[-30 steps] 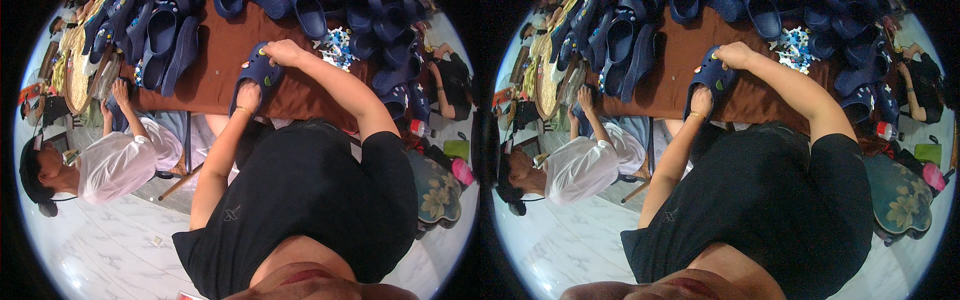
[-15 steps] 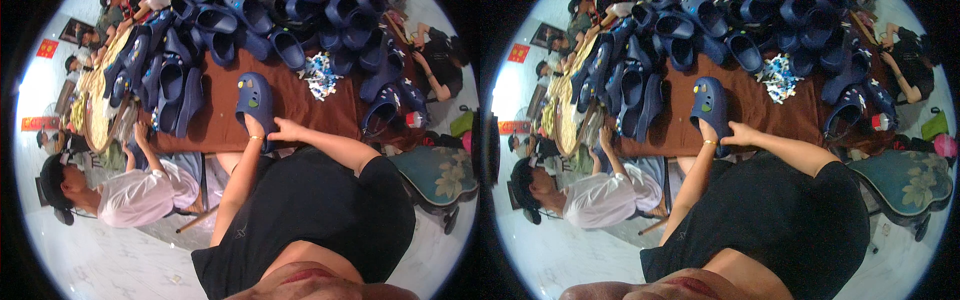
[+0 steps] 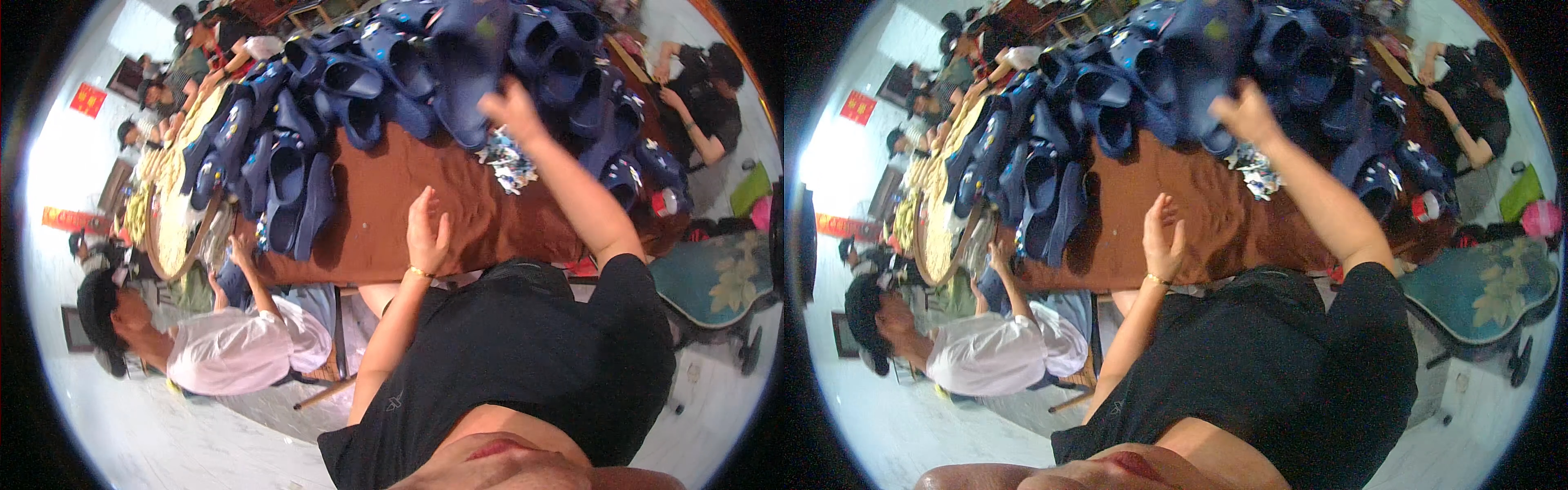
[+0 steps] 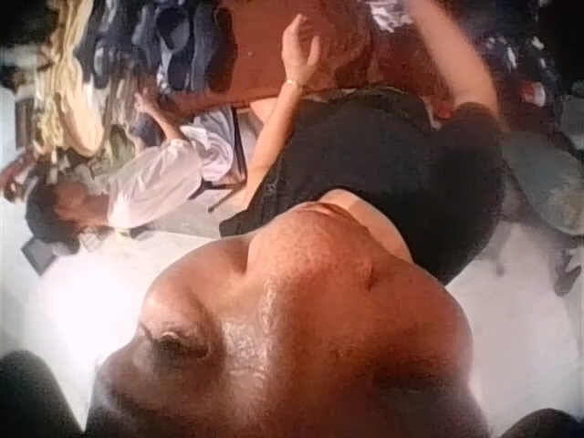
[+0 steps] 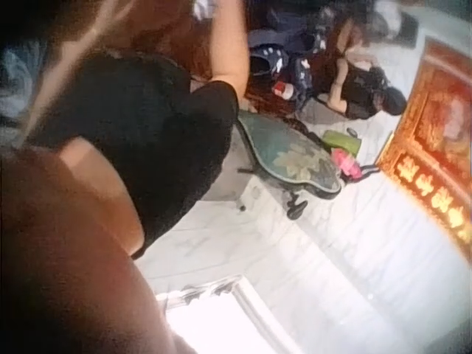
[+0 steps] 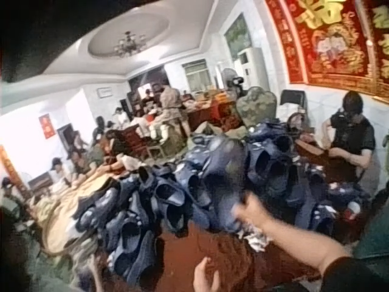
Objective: Attaching decorative charms to blue clog-style shoes.
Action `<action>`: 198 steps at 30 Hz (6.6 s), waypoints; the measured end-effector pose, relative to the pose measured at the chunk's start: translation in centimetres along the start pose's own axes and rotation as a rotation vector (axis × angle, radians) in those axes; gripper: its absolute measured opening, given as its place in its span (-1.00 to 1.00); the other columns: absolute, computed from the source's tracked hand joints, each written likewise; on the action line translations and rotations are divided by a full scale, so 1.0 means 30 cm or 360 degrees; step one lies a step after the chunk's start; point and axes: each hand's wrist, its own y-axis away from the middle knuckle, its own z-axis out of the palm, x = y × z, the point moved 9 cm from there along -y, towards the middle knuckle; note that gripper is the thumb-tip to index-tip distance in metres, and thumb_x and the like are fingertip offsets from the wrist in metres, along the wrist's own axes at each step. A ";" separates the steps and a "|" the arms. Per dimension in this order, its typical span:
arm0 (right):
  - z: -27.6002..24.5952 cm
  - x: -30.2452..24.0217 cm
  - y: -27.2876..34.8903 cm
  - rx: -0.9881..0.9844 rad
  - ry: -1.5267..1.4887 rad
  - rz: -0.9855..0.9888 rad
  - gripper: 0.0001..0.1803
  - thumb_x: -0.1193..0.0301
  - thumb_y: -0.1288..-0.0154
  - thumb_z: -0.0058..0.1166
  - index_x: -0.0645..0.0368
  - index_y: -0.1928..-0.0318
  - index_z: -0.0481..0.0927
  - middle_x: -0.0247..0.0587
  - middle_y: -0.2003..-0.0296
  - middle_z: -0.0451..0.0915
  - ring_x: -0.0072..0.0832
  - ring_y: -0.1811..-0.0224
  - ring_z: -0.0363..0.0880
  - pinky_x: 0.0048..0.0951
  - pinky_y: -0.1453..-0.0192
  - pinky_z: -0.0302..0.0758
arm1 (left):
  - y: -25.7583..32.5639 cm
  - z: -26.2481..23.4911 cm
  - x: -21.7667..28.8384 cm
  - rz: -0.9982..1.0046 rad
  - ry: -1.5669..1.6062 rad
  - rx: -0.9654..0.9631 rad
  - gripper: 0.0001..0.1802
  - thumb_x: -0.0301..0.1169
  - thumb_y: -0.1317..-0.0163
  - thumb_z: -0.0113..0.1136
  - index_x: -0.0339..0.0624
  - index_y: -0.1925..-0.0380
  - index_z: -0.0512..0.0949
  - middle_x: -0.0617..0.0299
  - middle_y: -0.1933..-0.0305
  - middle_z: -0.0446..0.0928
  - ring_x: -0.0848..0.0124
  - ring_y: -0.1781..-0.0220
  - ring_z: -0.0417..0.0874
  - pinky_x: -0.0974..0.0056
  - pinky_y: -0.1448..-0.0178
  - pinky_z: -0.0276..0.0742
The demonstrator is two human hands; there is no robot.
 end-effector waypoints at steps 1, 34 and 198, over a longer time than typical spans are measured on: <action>-0.029 -0.037 -0.080 -0.0104 -0.0005 0.0249 -0.58 0.26 0.01 0.10 0.26 0.16 0.43 -0.23 0.22 0.50 -0.50 0.25 0.45 -0.33 0.27 0.47 | 0.042 0.006 -0.083 -0.0226 0.0142 -0.0004 -0.43 -0.57 -0.02 0.06 -0.26 -0.11 0.22 0.02 -0.03 0.33 0.21 0.06 0.46 0.24 0.02 0.41; 0.394 0.497 0.419 -0.0524 0.1286 -0.0385 -0.90 0.37 -0.06 0.01 0.10 0.43 0.43 -0.21 0.49 0.48 -0.23 0.40 0.49 -0.28 0.37 0.42 | -0.093 0.041 -0.630 -0.0865 0.0094 -0.0099 -0.52 -0.37 -0.03 0.12 -0.30 0.02 0.34 0.03 0.18 0.52 0.30 0.15 0.55 0.29 0.08 0.45; -0.482 0.175 -0.570 0.0494 -0.0830 0.0553 -0.63 0.34 -0.08 0.14 0.24 0.13 0.41 -0.13 0.20 0.47 -0.23 0.27 0.51 -0.31 0.28 0.55 | 0.268 -0.018 -0.475 -0.0656 -0.0344 -0.0092 -0.52 -0.44 -0.01 0.09 -0.25 -0.01 0.32 -0.03 0.05 0.38 0.10 0.00 0.38 0.16 -0.12 0.29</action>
